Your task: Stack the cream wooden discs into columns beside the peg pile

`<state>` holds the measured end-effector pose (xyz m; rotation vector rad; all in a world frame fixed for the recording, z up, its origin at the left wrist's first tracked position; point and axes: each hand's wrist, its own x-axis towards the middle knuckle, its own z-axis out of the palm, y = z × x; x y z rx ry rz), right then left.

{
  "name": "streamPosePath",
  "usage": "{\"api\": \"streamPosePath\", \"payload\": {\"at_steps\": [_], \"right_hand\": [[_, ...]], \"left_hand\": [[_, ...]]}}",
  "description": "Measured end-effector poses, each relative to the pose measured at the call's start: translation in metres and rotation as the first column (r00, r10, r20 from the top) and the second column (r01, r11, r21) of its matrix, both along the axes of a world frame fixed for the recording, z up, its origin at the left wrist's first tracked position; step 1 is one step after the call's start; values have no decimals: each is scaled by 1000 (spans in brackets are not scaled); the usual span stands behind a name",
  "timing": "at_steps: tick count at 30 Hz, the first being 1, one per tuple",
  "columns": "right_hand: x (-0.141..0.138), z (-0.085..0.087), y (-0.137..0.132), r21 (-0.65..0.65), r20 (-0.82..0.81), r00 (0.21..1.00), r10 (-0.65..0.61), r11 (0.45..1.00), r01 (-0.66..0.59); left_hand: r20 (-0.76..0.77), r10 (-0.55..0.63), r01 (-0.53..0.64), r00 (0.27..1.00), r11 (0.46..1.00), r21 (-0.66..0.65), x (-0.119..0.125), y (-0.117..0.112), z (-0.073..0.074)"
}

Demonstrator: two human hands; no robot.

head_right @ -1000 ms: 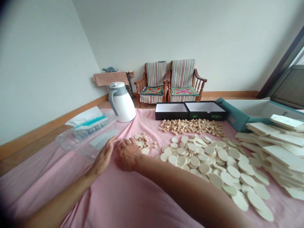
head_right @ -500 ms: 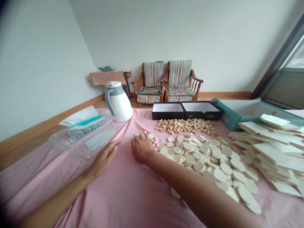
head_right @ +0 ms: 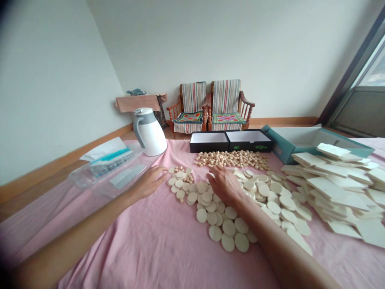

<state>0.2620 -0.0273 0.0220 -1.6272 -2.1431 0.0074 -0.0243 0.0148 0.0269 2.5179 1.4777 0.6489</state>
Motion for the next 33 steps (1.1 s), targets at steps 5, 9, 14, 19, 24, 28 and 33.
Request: {"api": "streamPosePath", "payload": {"at_steps": [5,9,14,19,24,28,33], "right_hand": [[0,-2,0,-57,114,993,25,998,-19],[0,-6,2,-61,192,980,43,998,-32],[-1,-9,2,-66,188,982,34,998,-21],[-2,-7,1,-62,187,982,15,998,-4],[-2,-7,3,-56,189,982,14,998,-3],[-1,-9,3,-50,190,982,17,999,-7],[-1,-7,1,-64,212,977,8,998,6]], "left_hand": [[188,-24,12,982,998,65,44,5,-28],[227,-14,-13,974,993,116,38,6,-48],[176,-87,59,981,986,156,28,9,-51],[110,-135,117,985,981,155,25,12,-53],[96,-142,126,985,980,156,21,15,-56],[76,-123,110,989,982,155,21,17,-57],[22,-93,90,995,986,137,26,18,-57]]}}
